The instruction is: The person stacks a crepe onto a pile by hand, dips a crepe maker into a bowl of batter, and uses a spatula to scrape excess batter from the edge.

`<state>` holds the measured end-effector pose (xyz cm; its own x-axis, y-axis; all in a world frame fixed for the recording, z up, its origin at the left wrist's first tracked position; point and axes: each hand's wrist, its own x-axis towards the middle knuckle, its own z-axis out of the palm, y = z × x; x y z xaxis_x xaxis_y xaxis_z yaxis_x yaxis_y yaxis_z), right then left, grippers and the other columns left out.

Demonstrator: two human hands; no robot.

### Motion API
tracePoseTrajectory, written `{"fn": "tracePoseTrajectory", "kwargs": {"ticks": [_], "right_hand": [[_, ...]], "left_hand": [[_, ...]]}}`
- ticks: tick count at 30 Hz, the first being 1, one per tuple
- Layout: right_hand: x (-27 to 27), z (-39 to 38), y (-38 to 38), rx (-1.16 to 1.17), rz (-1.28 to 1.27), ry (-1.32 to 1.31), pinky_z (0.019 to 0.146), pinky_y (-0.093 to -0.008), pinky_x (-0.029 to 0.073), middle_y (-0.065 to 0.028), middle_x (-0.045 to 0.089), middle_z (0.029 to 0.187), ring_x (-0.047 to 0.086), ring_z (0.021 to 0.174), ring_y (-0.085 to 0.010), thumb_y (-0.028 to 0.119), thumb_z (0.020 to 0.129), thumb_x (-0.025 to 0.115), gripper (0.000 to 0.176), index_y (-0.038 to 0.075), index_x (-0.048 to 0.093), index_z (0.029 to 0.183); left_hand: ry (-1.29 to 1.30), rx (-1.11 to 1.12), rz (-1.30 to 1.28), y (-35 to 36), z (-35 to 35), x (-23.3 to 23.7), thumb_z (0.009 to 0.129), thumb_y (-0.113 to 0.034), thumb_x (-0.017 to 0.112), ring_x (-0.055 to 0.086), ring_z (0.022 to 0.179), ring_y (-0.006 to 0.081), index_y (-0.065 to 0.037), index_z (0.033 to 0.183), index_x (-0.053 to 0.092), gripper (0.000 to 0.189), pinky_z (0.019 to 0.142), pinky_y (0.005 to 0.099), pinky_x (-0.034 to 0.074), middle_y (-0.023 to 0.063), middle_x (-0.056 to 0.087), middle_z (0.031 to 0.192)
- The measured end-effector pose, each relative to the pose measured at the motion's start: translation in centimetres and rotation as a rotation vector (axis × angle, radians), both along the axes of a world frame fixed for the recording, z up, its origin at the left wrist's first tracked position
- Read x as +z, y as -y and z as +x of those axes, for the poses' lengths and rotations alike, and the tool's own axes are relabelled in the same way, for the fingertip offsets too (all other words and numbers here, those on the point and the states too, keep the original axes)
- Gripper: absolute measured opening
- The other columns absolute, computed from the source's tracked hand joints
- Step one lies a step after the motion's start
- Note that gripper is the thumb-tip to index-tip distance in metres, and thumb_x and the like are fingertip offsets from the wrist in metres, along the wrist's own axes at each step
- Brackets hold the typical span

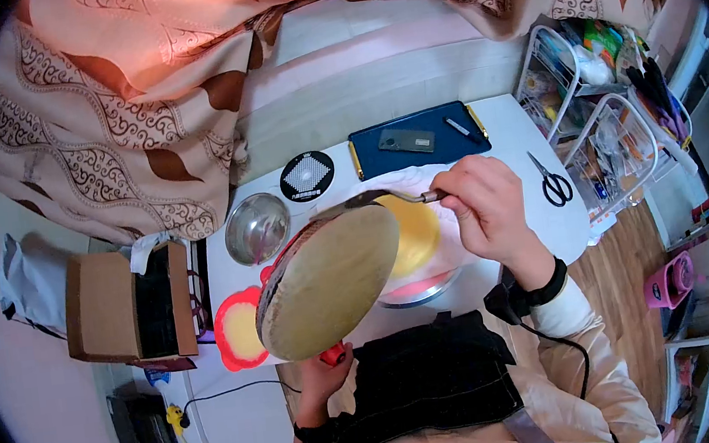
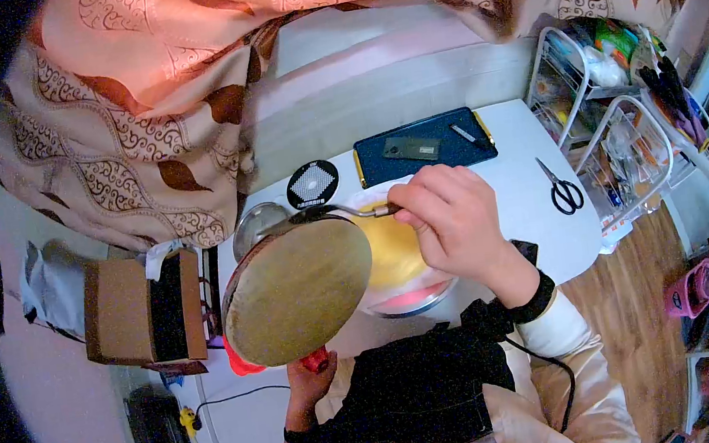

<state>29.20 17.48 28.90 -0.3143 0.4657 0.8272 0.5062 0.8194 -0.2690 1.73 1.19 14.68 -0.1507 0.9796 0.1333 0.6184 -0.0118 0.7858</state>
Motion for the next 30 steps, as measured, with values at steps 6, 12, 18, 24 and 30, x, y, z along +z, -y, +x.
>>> {"fn": "tracePoseTrajectory", "kwargs": {"ticks": [6,12,18,24,30], "right_hand": [[-0.1,1.2,-1.6,-0.071,0.073,0.040,0.053,-0.0311,0.036,-0.0046,0.052,0.069,0.051,0.061,-0.0216,0.013,0.069,0.061,0.012,0.009,0.059,0.080],[-0.4,1.3,-2.8,-0.014,0.047,0.088,0.054,-0.0310,0.036,-0.0041,0.051,0.070,0.050,0.063,-0.0212,0.012,0.069,0.060,0.013,0.009,0.059,0.081],[-0.2,0.5,-4.5,-0.074,0.069,0.068,0.057,-0.0319,0.036,-0.0043,0.051,0.070,0.050,0.065,-0.0219,0.014,0.069,0.060,0.014,0.009,0.058,0.082],[-1.7,3.2,-3.7,-0.133,0.054,0.060,0.063,-0.0352,0.038,-0.0064,0.053,0.073,0.052,0.070,-0.0251,0.011,0.073,0.057,0.012,0.008,0.057,0.084],[-10.2,13.8,1.4,-0.819,-0.560,-0.349,0.054,-0.0346,0.040,-0.0146,0.052,0.069,0.052,0.060,-0.0285,0.019,0.083,0.055,0.018,0.002,0.050,0.082]], "left_hand": [[0.003,-0.034,-0.054,-1.6,0.4,1.1,0.067,-0.010,0.069,0.055,0.088,0.0214,0.001,0.099,0.053,0.038,0.080,0.0318,0.043,0.0106,0.057,0.094],[0.071,-0.045,0.004,-3.0,0.4,1.1,0.069,-0.009,0.067,0.056,0.079,0.0257,-0.003,0.088,0.057,0.023,0.073,0.0331,0.043,0.0120,0.059,0.083],[0.020,-0.022,-0.195,-4.0,-0.3,0.8,0.067,-0.011,0.069,0.056,0.073,0.0185,0.000,0.091,0.055,0.030,0.068,0.0314,0.045,0.0087,0.060,0.077],[-0.077,0.088,-0.298,-3.8,-0.6,0.9,0.067,-0.012,0.070,0.054,0.066,0.0159,0.000,0.090,0.055,0.030,0.063,0.0298,0.044,0.0081,0.059,0.073],[0.277,0.215,-0.366,-3.0,-1.2,-0.9,0.072,-0.004,0.064,0.048,0.044,0.0140,-0.004,0.078,0.048,0.018,0.040,0.0280,0.039,0.0039,0.052,0.057]]}}
